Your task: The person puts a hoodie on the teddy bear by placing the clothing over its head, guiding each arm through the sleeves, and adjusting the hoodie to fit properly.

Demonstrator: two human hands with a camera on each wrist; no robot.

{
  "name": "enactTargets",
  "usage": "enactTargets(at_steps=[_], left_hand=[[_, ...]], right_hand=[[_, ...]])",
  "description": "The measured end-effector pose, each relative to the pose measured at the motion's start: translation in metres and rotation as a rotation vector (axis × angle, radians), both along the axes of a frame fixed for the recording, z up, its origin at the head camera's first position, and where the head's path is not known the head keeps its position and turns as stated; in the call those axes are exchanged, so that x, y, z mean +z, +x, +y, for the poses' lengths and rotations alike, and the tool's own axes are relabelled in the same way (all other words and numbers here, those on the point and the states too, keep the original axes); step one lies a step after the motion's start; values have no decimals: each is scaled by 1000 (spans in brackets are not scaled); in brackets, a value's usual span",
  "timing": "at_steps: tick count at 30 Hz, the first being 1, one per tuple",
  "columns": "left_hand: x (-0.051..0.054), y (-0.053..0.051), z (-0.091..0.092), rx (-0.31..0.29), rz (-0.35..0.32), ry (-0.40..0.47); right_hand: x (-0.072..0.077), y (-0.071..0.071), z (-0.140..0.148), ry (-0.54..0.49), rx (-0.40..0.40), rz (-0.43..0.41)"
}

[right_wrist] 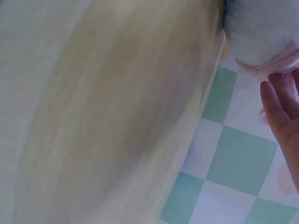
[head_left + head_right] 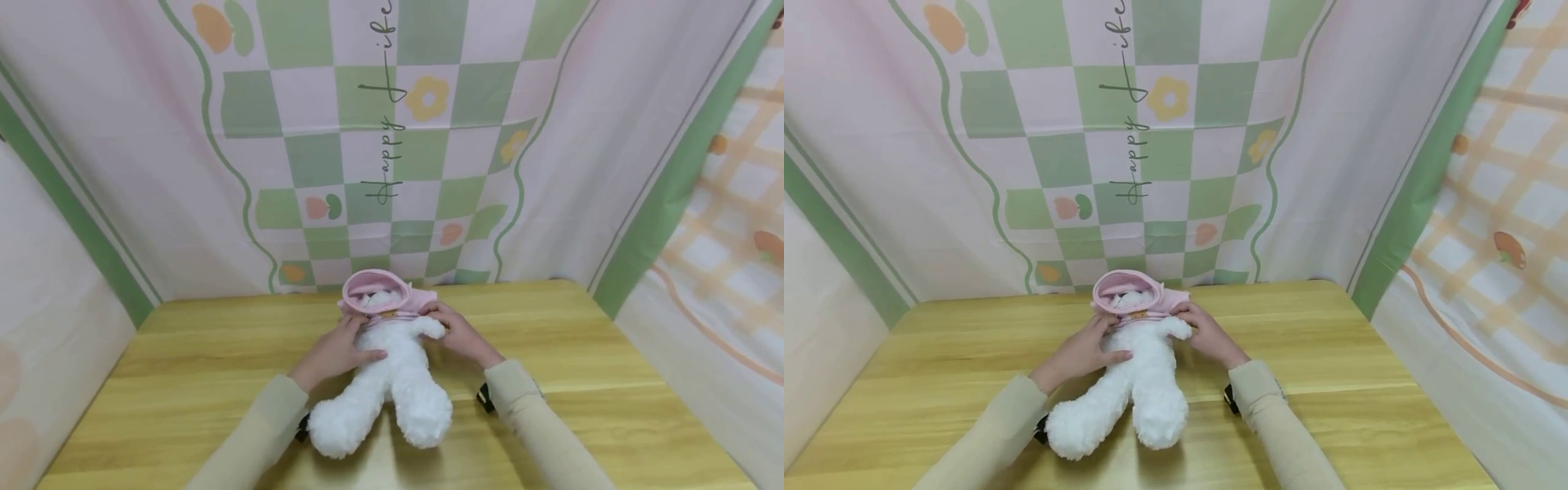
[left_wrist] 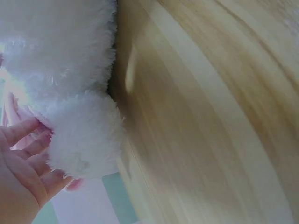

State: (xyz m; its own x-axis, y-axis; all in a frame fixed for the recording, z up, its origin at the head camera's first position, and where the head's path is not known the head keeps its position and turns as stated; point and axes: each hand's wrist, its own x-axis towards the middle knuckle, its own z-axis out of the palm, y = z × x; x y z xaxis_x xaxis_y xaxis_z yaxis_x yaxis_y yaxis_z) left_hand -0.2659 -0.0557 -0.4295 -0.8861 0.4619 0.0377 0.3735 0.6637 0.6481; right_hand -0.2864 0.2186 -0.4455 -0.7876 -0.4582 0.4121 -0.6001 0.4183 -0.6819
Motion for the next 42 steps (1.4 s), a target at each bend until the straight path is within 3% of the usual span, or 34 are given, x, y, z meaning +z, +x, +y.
enactTargets(at_steps=[5, 12, 18, 25, 35, 42], left_hand=[[0, 2, 0, -3, 31, 32], [3, 5, 1, -105, 107, 57], [2, 5, 0, -146, 84, 61], [3, 6, -2, -139, 72, 77], [4, 9, -4, -151, 124, -22], [3, 9, -5, -136, 119, 30]], right_hand=[[-1, 1, -1, -41, -17, -66], [0, 3, -4, -103, -61, -213], [3, 9, -10, -106, -149, -219], [7, 13, -13, -81, -160, -305], [21, 14, -22, -48, -192, -238], [34, 13, -28, -76, -190, -185]])
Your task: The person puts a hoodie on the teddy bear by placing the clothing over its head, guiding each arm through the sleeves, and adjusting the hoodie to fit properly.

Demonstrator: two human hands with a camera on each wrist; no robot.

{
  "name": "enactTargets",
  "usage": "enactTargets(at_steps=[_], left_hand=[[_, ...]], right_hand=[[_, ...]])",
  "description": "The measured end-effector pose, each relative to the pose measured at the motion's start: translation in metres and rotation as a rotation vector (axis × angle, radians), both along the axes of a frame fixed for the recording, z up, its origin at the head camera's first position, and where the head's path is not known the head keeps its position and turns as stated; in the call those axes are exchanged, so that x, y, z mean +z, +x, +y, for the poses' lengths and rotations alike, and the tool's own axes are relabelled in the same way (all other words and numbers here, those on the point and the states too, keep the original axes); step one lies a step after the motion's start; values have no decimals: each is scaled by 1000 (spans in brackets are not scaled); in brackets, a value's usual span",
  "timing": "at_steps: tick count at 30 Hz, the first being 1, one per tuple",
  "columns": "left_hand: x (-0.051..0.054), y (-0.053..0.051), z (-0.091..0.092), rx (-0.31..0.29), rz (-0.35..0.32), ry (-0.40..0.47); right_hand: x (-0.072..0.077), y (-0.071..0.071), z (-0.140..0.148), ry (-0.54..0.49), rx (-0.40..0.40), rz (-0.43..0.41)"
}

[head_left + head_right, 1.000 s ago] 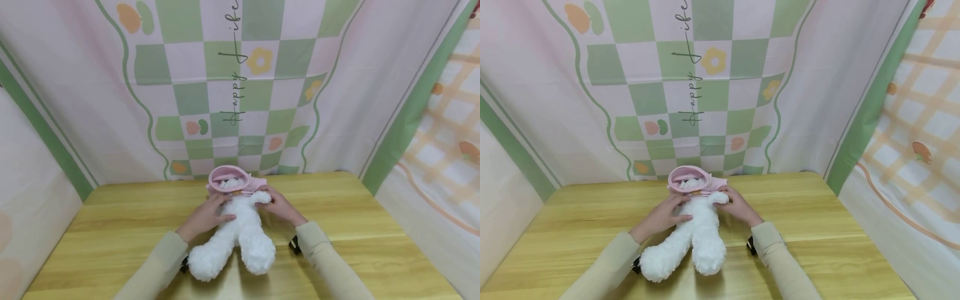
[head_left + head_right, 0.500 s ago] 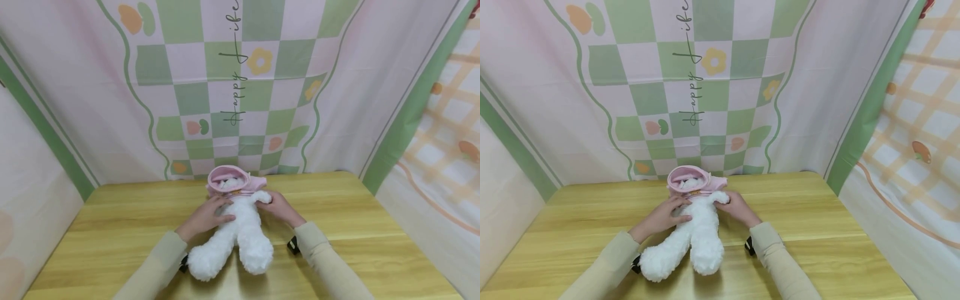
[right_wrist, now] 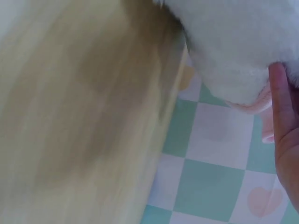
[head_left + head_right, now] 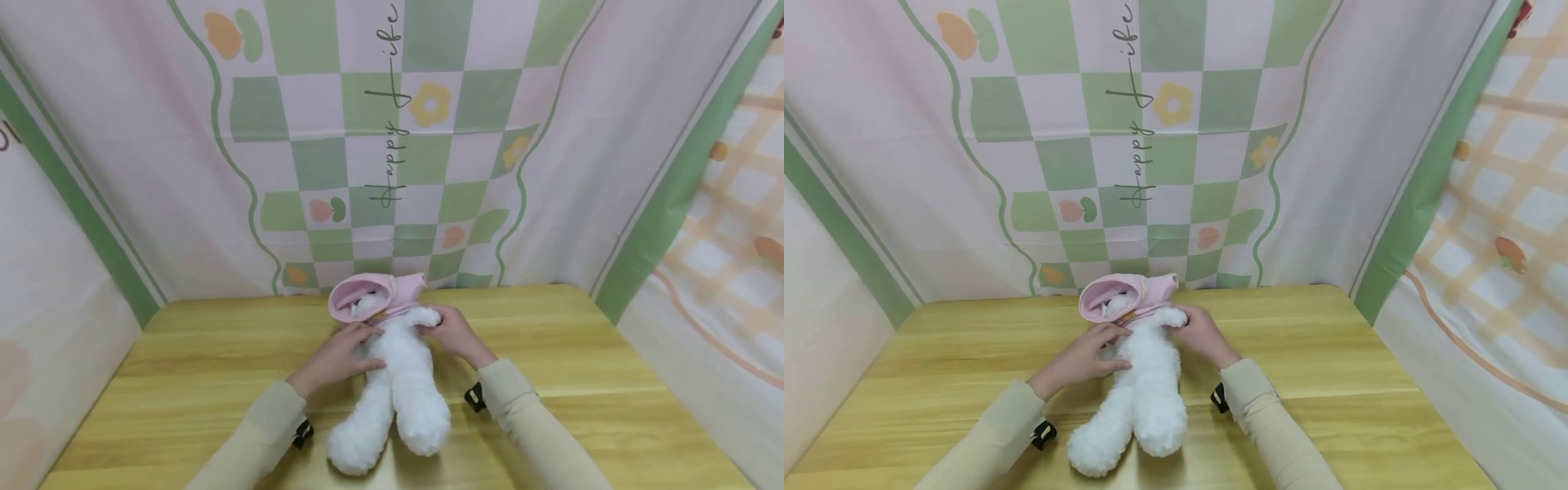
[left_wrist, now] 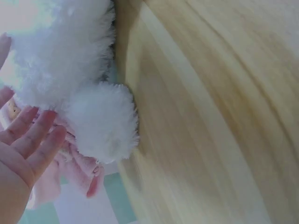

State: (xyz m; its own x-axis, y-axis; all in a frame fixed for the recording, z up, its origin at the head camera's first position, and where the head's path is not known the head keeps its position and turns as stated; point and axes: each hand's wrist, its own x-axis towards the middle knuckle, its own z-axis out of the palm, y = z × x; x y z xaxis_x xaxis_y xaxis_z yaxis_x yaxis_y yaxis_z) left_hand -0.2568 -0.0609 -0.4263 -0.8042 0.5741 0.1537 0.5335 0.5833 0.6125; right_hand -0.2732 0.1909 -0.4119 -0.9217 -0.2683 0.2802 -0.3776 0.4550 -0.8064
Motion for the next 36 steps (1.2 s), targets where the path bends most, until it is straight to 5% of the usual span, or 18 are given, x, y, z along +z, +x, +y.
enactTargets(at_steps=[12, 19, 30, 36], left_hand=[[-4, 4, 11, 19, 30, 148], [-12, 7, 19, -25, -2, 199], [-21, 6, 17, -37, -147, 207], [-19, 2, 6, -20, -111, 197]], right_hand=[[16, -2, -1, -38, -51, -56], [27, -2, -2, -38, -43, -5], [14, -8, -12, -42, -5, 24], [16, -8, -19, -12, -1, -1]])
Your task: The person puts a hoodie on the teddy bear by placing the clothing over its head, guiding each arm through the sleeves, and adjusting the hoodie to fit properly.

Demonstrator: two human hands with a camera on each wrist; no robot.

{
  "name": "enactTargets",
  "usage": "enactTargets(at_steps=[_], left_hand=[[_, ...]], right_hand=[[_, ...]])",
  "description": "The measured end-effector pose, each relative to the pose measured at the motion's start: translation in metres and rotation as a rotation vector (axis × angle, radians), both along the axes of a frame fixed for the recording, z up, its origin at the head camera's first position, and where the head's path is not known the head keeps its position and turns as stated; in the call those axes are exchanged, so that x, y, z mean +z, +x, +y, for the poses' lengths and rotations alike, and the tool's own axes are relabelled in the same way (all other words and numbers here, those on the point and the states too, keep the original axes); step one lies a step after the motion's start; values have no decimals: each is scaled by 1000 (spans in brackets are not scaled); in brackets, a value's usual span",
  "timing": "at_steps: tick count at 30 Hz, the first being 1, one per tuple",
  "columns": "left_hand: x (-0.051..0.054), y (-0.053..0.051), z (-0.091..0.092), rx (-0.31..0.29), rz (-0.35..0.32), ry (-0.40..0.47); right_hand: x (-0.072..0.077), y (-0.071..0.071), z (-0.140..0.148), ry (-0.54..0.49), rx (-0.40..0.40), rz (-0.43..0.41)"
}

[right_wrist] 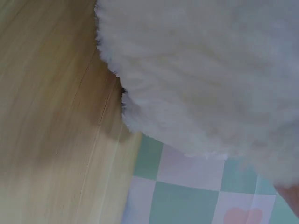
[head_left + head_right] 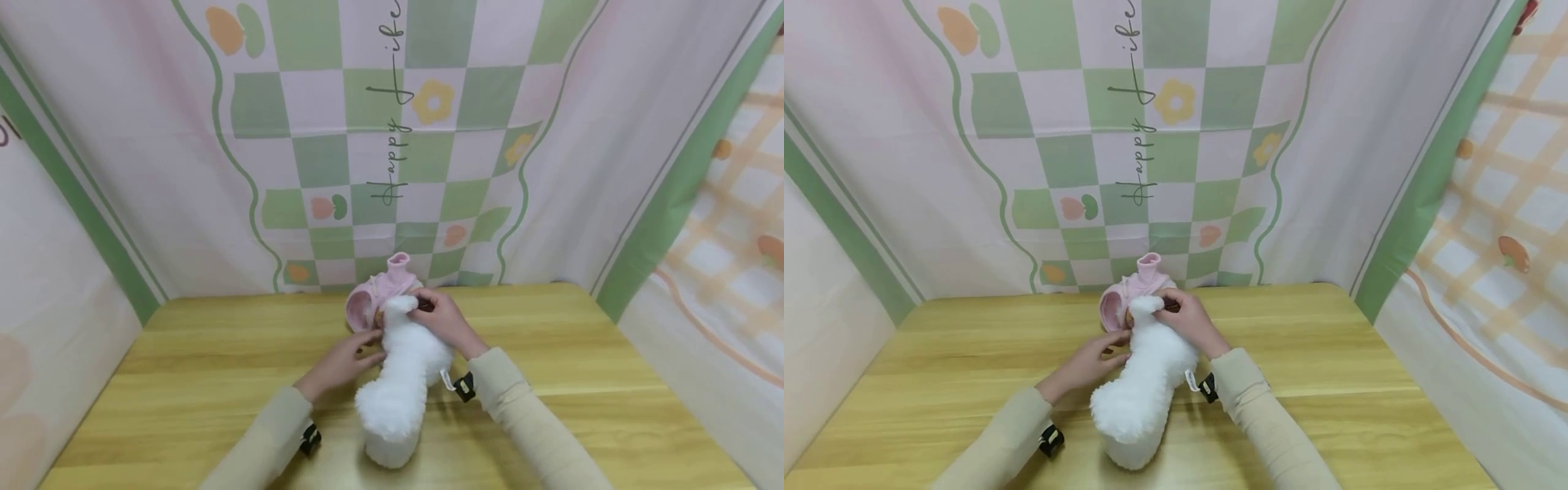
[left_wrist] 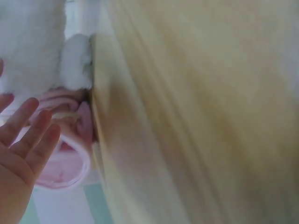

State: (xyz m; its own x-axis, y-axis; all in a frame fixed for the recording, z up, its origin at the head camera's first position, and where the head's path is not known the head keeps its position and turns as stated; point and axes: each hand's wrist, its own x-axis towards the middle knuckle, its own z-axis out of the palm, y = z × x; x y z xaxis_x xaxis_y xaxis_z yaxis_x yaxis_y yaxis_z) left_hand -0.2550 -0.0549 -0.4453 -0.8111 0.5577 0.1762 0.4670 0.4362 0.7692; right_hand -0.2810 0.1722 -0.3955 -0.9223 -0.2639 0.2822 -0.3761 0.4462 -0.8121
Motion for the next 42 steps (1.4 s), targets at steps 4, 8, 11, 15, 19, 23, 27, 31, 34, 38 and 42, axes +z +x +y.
enactTargets(at_steps=[4, 8, 11, 15, 19, 23, 27, 31, 34, 38, 42], left_hand=[[6, -6, -5, 91, 98, 30], [19, -13, -5, 222, 125, 131], [31, -15, -5, 274, 148, 202], [44, -14, -5, 269, 208, 207], [47, -13, -4, 235, 270, 174], [46, -13, -2, 229, 337, 147], [44, -11, -3, 274, 327, 149], [43, -11, -8, 327, 282, 143], [40, -12, -12, 342, 282, 137], [39, -12, -17, 358, 315, 118], [39, -12, -21, 382, 313, 84]], right_hand=[[1, 0, -2, -59, 67, -42], [1, 0, -2, -118, 95, -75], [-1, 0, -2, -135, 77, -81], [-2, 2, -3, -130, 69, -60], [-1, 6, -4, -27, 58, 0], [0, 9, -1, 61, 71, 46], [-2, 14, 7, 79, 142, 40], [-5, 18, 15, 107, 229, 31], [-7, 21, 19, 148, 277, 41], [-9, 24, 19, 190, 314, 34], [-14, 27, 20, 219, 321, 38]])
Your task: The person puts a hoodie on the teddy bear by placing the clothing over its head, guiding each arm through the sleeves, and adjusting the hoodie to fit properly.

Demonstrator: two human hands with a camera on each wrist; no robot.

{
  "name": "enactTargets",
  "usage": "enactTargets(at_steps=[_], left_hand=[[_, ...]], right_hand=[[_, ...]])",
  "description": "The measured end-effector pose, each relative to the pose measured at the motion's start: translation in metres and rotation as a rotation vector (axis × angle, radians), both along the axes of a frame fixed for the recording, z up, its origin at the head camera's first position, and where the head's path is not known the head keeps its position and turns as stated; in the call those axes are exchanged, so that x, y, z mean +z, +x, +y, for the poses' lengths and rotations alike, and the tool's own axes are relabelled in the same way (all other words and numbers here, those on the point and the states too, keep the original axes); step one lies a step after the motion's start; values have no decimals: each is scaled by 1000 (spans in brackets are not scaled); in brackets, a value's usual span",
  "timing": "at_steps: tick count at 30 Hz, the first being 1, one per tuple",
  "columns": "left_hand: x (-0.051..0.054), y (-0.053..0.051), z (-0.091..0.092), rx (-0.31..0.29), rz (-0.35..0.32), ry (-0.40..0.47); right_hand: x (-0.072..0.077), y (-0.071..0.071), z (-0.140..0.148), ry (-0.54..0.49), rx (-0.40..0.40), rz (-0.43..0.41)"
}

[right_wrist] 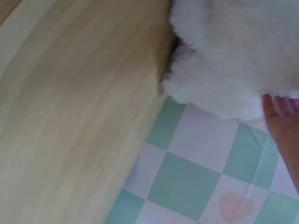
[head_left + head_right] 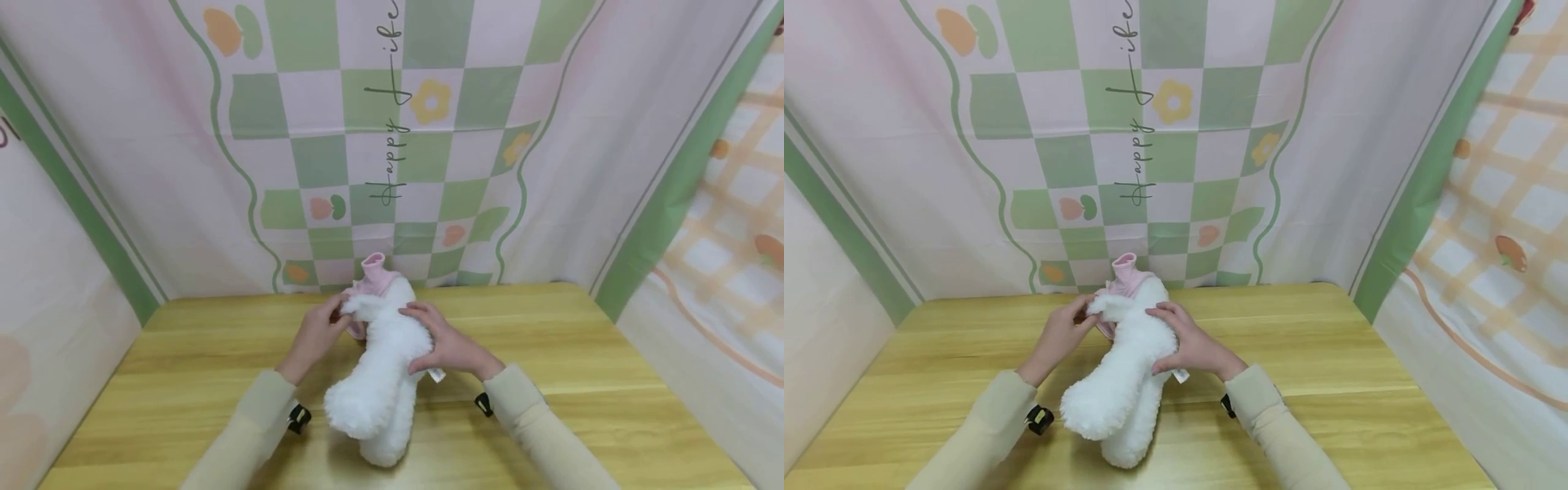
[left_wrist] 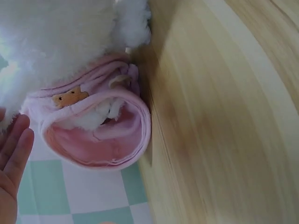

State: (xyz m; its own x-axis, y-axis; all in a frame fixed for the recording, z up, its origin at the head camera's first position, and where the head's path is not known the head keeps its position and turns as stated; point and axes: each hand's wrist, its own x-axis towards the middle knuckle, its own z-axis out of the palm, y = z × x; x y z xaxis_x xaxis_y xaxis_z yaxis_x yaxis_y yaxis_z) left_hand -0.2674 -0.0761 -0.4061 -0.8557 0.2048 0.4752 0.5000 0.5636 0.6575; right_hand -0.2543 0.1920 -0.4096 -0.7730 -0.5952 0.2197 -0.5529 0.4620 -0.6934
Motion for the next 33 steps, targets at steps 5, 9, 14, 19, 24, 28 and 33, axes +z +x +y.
enactTargets(at_steps=[5, 9, 14, 19, 24, 28, 33], left_hand=[[3, -1, -5, -8, -12, -32], [8, -3, -6, -47, 22, -67], [12, -4, -6, -90, 76, -86], [11, -5, -4, -104, 78, -111], [7, -4, -4, -123, 58, -126], [1, -4, -4, -164, 104, -150], [-6, -3, -1, -194, 104, -195]], right_hand=[[-9, 2, -2, -4, -40, 39], [-11, 4, -6, -54, -86, 44], [-10, 6, -14, -64, -117, 153], [-12, 8, -21, -83, -129, 240], [-10, 7, -23, -86, -144, 326], [-5, 6, -22, -53, -131, 387], [-2, 5, -20, 1, -94, 352]])
